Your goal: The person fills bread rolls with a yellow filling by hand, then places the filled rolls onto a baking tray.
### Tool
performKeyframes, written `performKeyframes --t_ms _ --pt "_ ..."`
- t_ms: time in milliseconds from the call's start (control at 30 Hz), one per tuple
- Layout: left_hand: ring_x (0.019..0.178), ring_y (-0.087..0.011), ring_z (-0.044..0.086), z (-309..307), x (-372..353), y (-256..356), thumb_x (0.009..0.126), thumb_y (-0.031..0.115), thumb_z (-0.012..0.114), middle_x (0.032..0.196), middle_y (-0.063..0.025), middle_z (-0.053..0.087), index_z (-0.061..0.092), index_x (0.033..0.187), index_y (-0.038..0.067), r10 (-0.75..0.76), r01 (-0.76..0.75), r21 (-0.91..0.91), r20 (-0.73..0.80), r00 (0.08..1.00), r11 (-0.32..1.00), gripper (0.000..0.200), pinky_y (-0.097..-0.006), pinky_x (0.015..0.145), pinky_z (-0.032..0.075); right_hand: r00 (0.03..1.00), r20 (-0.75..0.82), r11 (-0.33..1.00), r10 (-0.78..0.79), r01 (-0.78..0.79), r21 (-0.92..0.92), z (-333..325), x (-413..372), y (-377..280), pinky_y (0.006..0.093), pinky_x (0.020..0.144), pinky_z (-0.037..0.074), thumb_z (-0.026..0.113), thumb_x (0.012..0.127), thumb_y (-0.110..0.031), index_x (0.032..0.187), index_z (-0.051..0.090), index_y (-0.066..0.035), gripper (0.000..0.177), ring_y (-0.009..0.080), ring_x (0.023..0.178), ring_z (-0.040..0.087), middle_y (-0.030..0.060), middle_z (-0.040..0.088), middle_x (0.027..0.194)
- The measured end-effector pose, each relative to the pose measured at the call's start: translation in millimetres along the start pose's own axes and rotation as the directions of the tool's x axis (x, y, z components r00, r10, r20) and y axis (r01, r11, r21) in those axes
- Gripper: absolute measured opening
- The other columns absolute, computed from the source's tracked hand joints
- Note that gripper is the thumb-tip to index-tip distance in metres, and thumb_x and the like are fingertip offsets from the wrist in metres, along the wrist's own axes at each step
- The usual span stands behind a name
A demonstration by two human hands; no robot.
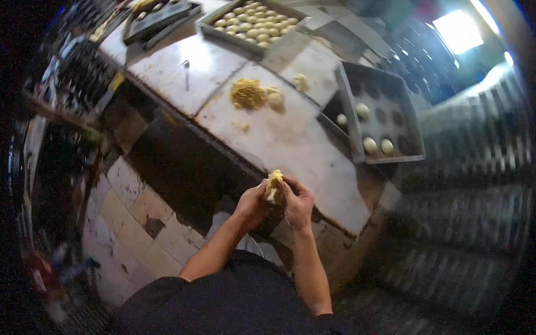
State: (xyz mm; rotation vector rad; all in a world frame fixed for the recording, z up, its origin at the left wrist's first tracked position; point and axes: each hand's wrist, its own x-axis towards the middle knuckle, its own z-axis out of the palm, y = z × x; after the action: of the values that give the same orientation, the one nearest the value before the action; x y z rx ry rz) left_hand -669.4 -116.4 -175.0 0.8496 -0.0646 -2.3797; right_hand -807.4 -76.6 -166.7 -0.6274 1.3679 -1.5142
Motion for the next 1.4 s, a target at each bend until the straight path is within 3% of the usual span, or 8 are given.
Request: performKeyframes --t_ms 167,567,700,967,1067,1100,1200,1400 --pt "0.111 -0.0264 0.067 52 -40 -85 0.114 0.043 0.034 0.121 -0.0151 0.064 0.055 0.135 -0.003 0.010 -0.082 0.355 0.200 0.980 0.931 0.054 -0.0444 0.100 0.056 0.782 0.139 0.449 -0.607 0.482 -0.752 -59 -103 -55 0.0338 0.079 0.056 0.076 0.086 0.004 0.099 0.076 0.002 0.014 0.0260 0.091 0.070 0.0161 0.073 0.102" --pt "0.114 -0.0250 0.067 126 -99 -163 0.112 0.026 0.047 0.123 -0.0180 0.063 0.042 0.146 0.008 -0.259 -0.157 0.661 0.485 0.835 0.733 0.039 -0.0402 0.091 0.059 0.800 0.031 0.602 -0.599 0.475 -0.642 -164 -220 -127 0.0370 0.109 0.050 0.084 0.081 -0.004 0.129 0.073 -0.003 0.049 0.0250 0.130 0.057 0.0105 0.064 0.134" --pt "0.100 -0.0228 0.067 134 -118 -146 0.112 0.037 0.049 0.120 -0.0201 0.064 0.040 0.149 0.007 -0.120 -0.761 0.639 0.752 0.649 -0.114 0.048 -0.0352 0.083 0.055 0.863 -0.068 0.859 -0.501 0.486 -0.163 -166 -212 -120 0.0308 0.104 0.054 0.076 0.091 0.002 0.127 0.073 0.000 0.036 0.0196 0.121 0.063 0.0126 0.064 0.131" --pt "0.096 -0.0130 0.061 113 -87 -88 0.107 0.033 0.061 0.101 -0.0046 0.060 0.053 0.126 0.001 0.275 -0.496 0.621 0.421 0.864 0.607 0.038 -0.0285 0.083 0.052 0.867 0.114 0.813 -0.485 0.495 -0.306 -90 -170 -121 0.0274 0.089 0.058 0.075 0.091 0.005 0.108 0.075 0.004 0.017 0.0145 0.096 0.069 0.0088 0.071 0.110" --pt "0.098 -0.0140 0.061 112 -99 -63 0.104 0.031 0.065 0.102 -0.0059 0.061 0.054 0.130 0.002 0.358 -0.662 0.560 0.563 0.745 0.498 0.040 -0.0305 0.090 0.052 0.984 -0.053 0.973 -0.172 0.178 0.150 -58 -132 -121 0.0270 0.089 0.057 0.078 0.089 0.003 0.102 0.076 0.002 0.013 0.0160 0.099 0.069 0.0089 0.072 0.107" --pt "0.104 -0.0154 0.064 102 -95 -46 0.104 0.025 0.066 0.111 -0.0098 0.066 0.059 0.131 0.003 0.420 -0.788 0.579 0.675 0.606 0.207 0.036 -0.0318 0.094 0.053 0.963 -0.004 0.945 -0.270 0.265 0.191 -51 -115 -116 0.0260 0.088 0.057 0.078 0.090 0.002 0.098 0.075 0.004 0.009 0.0154 0.099 0.069 0.0079 0.070 0.107" --pt "0.110 -0.0177 0.066 93 -96 11 0.105 0.022 0.064 0.121 -0.0097 0.068 0.063 0.130 0.001 0.407 -0.735 0.678 0.679 0.611 -0.029 0.032 -0.0327 0.100 0.053 0.922 0.141 0.922 -0.361 0.376 -0.095 -14 -69 -106 0.0268 0.088 0.057 0.078 0.090 0.002 0.100 0.075 0.005 0.011 0.0156 0.100 0.068 0.0077 0.069 0.107" --pt "0.107 -0.0167 0.066 36 -56 117 0.112 0.025 0.049 0.130 -0.0166 0.069 0.064 0.134 0.000 0.635 -0.661 0.704 0.391 0.666 0.260 0.037 -0.0307 0.094 0.053 0.937 0.332 0.965 -0.105 0.176 -0.192 103 19 -96 0.0238 0.082 0.054 0.076 0.089 0.004 0.102 0.076 0.003 0.012 0.0140 0.095 0.068 0.0060 0.069 0.111"
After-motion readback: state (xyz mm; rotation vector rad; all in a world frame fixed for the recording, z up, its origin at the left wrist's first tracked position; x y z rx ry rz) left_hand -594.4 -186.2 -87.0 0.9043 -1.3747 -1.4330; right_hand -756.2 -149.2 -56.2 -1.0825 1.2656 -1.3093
